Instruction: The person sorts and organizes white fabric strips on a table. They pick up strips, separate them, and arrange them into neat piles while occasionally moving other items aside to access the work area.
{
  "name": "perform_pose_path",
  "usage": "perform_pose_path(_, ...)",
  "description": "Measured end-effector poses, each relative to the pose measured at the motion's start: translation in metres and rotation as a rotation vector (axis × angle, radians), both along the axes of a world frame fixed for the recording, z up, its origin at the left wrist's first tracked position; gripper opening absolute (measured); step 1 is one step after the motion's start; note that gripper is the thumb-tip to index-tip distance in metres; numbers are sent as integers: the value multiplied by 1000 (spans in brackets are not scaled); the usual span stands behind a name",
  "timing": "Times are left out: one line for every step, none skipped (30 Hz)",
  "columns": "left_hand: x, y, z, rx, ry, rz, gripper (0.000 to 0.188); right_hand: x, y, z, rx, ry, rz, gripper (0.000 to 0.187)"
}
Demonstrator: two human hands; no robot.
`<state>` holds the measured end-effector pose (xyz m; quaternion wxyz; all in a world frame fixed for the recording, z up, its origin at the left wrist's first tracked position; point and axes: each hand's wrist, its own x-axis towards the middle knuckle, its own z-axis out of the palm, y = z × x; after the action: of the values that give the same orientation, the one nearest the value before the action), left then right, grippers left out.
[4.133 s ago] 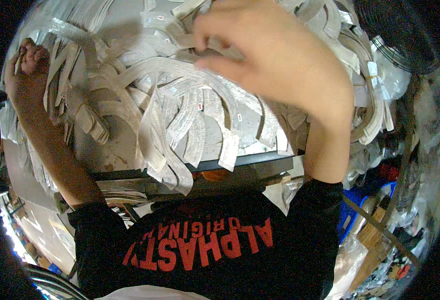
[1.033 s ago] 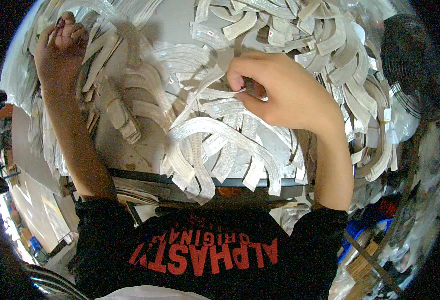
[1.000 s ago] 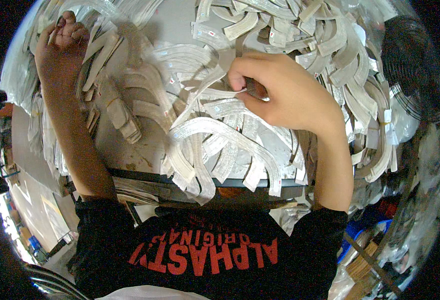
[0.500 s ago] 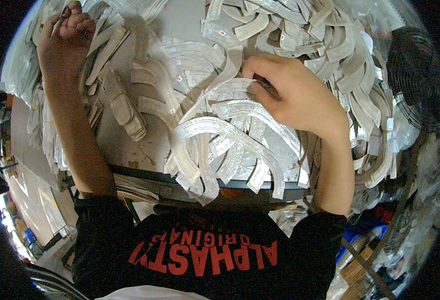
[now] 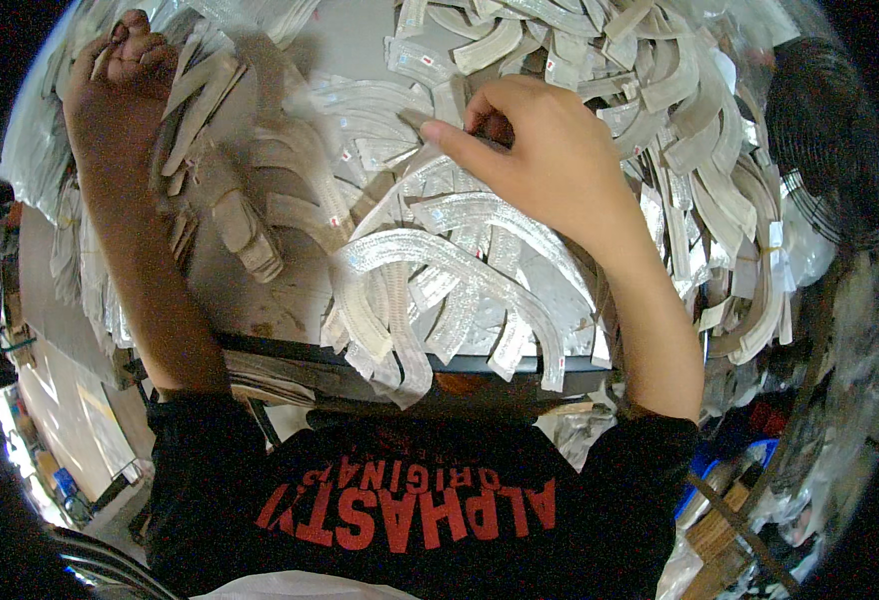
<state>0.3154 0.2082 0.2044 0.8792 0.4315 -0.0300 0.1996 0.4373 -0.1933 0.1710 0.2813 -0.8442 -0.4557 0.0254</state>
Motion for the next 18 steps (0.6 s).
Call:
perform_pose_path(4,12,-6,-4,-40,-140,23,0,0,-4,-2,0,-45,23)
perform_pose_path(6,5,-5,-4,-30,-80,23,0,1,-9,1,4,-81,24)
perform_pose_path(7,-4,-4,-4,-21,-20,24,1,2,-13,37,19,-87,25)
perform_pose_path(9,-9,-3,-4,-12,40,24,1,3,-17,72,34,-93,27)
perform_pose_path(8,-6,-4,12,-31,-36,25,1,4,-20,111,48,-93,29)
perform_pose_path(6,1,-5,28,-49,-112,25,1,6,-21,142,75,-85,27)
perform_pose_path(6,5,-6,44,-68,-188,25,0,7,-23,173,102,-77,26)
perform_pose_path(6,3,-5,45,-48,-124,26,-1,8,-24,202,128,-71,24)
perform_pose_path(5,-2,-5,47,-27,-60,27,-2,10,-25,232,129,-52,21)
perform_pose_path(4,-6,-4,49,-7,5,28,-4,12,-26,262,129,-34,19)
perform_pose_path(4,-8,-3,30,-15,5,28,-5,13,-25,293,125,-19,16)
perform_pose_path(3,-9,-2,11,-22,6,29,-6,14,-25,269,77,-3,14)
perform_pose_path(3,-11,-2,-8,-30,8,29,-9,16,-24,245,29,13,12)
perform_pose_path(2,-8,-2,11,-45,-44,28,-10,16,-21,220,-24,31,10)
perform_pose_path(0,-2,-3,30,-59,-94,27,-12,16,-20,148,-83,36,10)
perform_pose_path(-1,2,-3,50,-74,-144,27,-12,15,-19,147,-104,42,11)
perform_pose_path(9,-7,-6,38,-43,-40,26,-12,11,-22,137,-128,24,12)
perform_pose_path(8,-23,-2,34,-8,92,26,-11,10,-22,137,-147,31,13)
